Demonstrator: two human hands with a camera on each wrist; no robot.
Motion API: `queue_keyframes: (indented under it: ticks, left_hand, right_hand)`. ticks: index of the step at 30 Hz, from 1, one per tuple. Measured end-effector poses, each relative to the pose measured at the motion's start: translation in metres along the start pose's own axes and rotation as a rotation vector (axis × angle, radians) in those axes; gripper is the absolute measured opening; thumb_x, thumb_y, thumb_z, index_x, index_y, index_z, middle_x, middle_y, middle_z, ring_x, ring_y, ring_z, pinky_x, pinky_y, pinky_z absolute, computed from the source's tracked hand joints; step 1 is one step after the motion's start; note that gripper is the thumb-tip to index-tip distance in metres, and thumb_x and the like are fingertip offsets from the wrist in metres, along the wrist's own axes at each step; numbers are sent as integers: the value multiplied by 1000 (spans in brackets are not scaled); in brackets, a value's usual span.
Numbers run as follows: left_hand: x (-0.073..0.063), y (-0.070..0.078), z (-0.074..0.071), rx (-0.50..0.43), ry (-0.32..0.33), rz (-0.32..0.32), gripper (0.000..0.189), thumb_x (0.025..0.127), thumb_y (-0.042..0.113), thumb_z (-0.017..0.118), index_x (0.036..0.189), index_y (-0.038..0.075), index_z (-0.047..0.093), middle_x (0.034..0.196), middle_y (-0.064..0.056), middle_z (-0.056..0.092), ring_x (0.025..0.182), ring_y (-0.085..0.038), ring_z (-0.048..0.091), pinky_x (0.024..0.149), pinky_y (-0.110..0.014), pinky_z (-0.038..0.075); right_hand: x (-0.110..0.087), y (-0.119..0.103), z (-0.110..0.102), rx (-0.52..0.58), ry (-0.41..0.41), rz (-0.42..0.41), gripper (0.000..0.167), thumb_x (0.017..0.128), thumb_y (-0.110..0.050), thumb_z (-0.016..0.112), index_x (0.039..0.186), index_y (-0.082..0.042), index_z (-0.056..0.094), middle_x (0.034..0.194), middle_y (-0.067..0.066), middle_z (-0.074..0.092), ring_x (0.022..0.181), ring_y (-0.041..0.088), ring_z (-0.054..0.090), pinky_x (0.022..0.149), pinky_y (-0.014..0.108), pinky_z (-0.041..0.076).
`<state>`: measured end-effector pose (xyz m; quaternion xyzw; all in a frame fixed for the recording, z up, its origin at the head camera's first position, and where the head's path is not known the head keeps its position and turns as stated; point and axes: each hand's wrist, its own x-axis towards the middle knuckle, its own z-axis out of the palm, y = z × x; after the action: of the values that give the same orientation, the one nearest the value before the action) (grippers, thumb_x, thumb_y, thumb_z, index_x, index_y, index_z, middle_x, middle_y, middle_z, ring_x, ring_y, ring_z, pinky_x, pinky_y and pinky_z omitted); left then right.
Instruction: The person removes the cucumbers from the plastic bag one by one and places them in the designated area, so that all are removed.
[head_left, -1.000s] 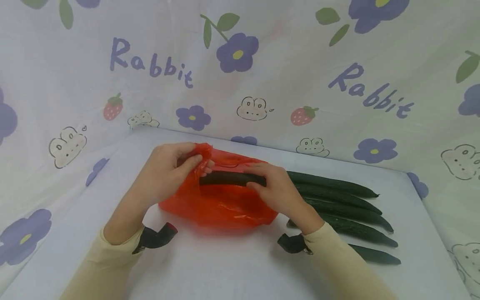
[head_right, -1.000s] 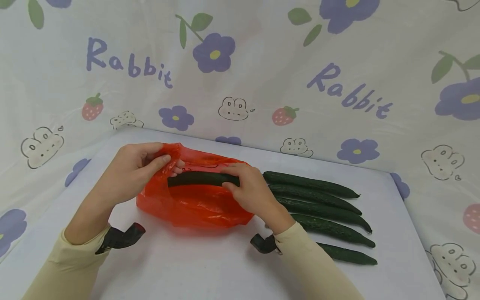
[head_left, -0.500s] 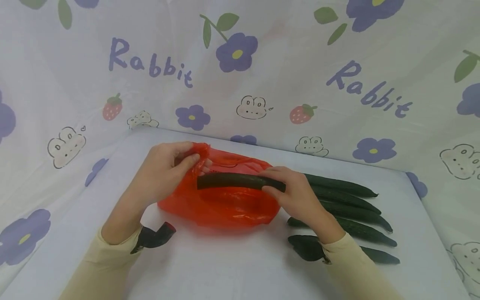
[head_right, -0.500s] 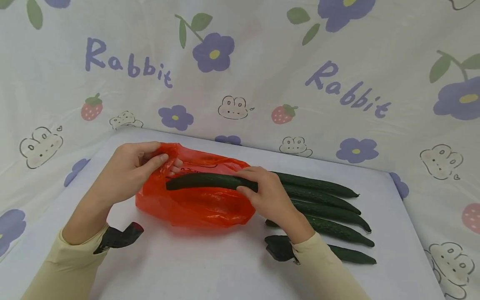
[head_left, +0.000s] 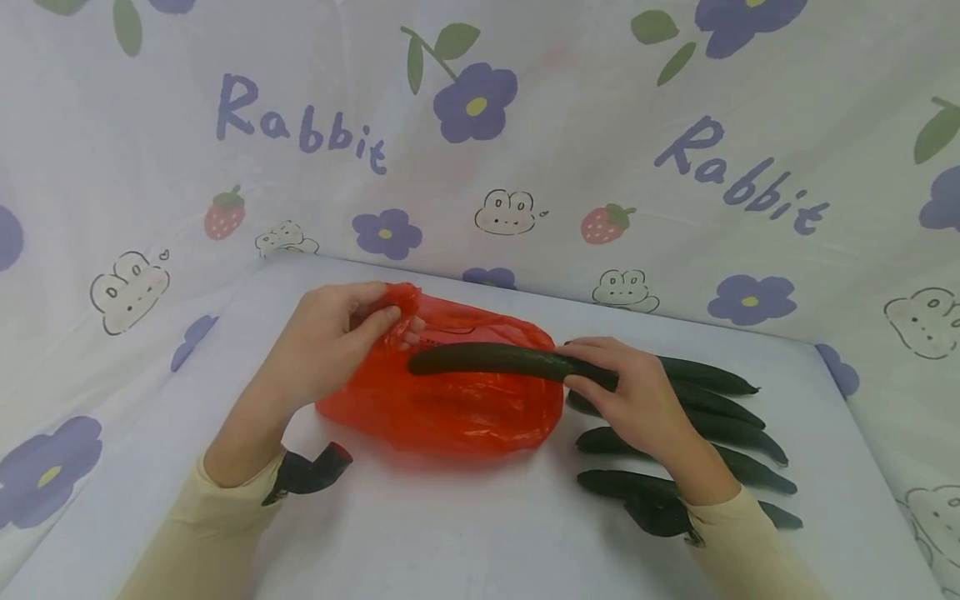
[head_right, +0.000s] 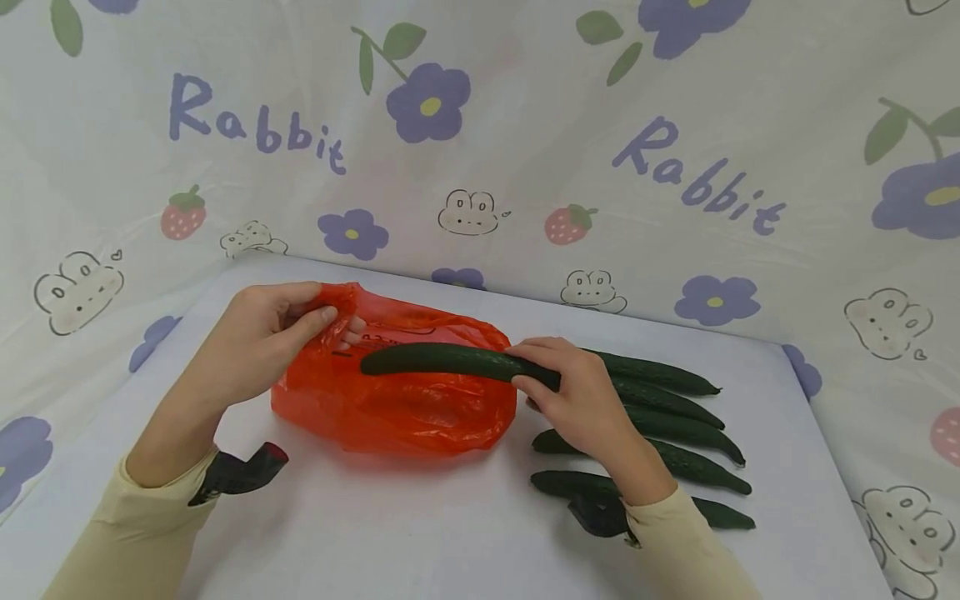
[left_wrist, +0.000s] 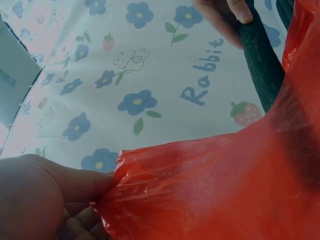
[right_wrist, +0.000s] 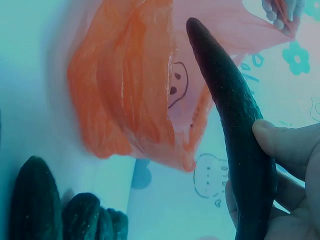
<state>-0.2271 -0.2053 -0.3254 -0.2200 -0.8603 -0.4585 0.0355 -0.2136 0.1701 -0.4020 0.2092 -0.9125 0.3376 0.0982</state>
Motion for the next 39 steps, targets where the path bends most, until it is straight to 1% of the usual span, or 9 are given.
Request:
queue_keyframes:
  ticks: [10, 18, 20, 22, 25, 27, 31, 35, 39]
  left_hand:
    - [1, -2, 0, 25, 7, -5, 12, 108, 4, 66, 114, 2, 76, 97, -9, 75, 92, -26, 71, 90, -45, 62]
    - [1, -3, 0, 15, 5, -11, 13, 108, 3, 66, 116, 2, 76, 100, -9, 76, 94, -26, 72, 92, -46, 62]
    - [1, -3, 0, 14, 6, -11, 14, 108, 3, 66, 117, 2, 76, 101, -9, 76, 96, -26, 73, 93, -47, 62]
    - [1, -3, -1, 14, 6, -12, 15, 108, 3, 66, 118, 2, 76, 102, -9, 77, 96, -26, 73, 94, -47, 62]
    - [1, -3, -1, 17, 7, -14, 16, 108, 3, 66, 119, 2, 76, 102, -8, 77, 97, -26, 73, 94, -47, 62]
    - [1, -3, -1, 16, 3, -18, 17, 108, 3, 65, 120, 2, 76, 101, -8, 78, 97, -26, 73, 94, -47, 62]
    - [1, -3, -2, 16, -2, -24, 17, 108, 3, 65, 121, 2, 76, 101, -7, 78, 97, -26, 73, 94, -47, 62]
    - [0, -3, -2, 23, 2, -25, 16, 108, 3, 65, 119, 1, 76, 101, -9, 77, 95, -27, 73, 93, -47, 62]
    - [1, -3, -1, -1, 1, -14, 16, 108, 3, 65, 120, 1, 76, 101, -7, 78, 96, -25, 74, 94, -46, 62]
  right_hand:
    - [-20, 9, -14, -33, 64, -22, 42, 89, -2, 89, 129, -14, 80, 127, 4, 76, 122, 30, 70, 102, 60, 56]
    - [-28, 12, -29, -78, 92, -28, 44, 89, -2, 89, 129, -18, 80, 128, 5, 76, 123, 33, 70, 101, 62, 55]
    - [-32, 13, -33, -97, 100, -28, 44, 89, -4, 90, 128, -19, 80, 128, 4, 76, 123, 32, 70, 103, 56, 55]
    - [-37, 13, -36, -114, 104, -29, 44, 88, -5, 90, 128, -20, 80, 128, 3, 76, 124, 31, 70, 107, 44, 54]
    - [-44, 14, -41, -132, 107, -26, 44, 88, -6, 91, 128, -22, 80, 127, 1, 76, 124, 30, 70, 107, 22, 45]
    - [-48, 15, -43, -136, 106, -25, 45, 88, -7, 91, 128, -23, 80, 127, 0, 76, 123, 30, 70, 105, 14, 39]
    - [-55, 19, -46, -140, 114, -43, 47, 86, -7, 92, 129, -23, 80, 126, -1, 76, 120, 24, 70, 104, 9, 37]
    - [-62, 21, -51, -120, 129, -80, 51, 83, 0, 93, 128, -20, 81, 125, -1, 76, 120, 9, 68, 103, 8, 39]
    - [-69, 21, -59, -102, 130, -103, 55, 80, 6, 92, 127, -19, 81, 124, -4, 75, 121, -4, 63, 103, 9, 41]
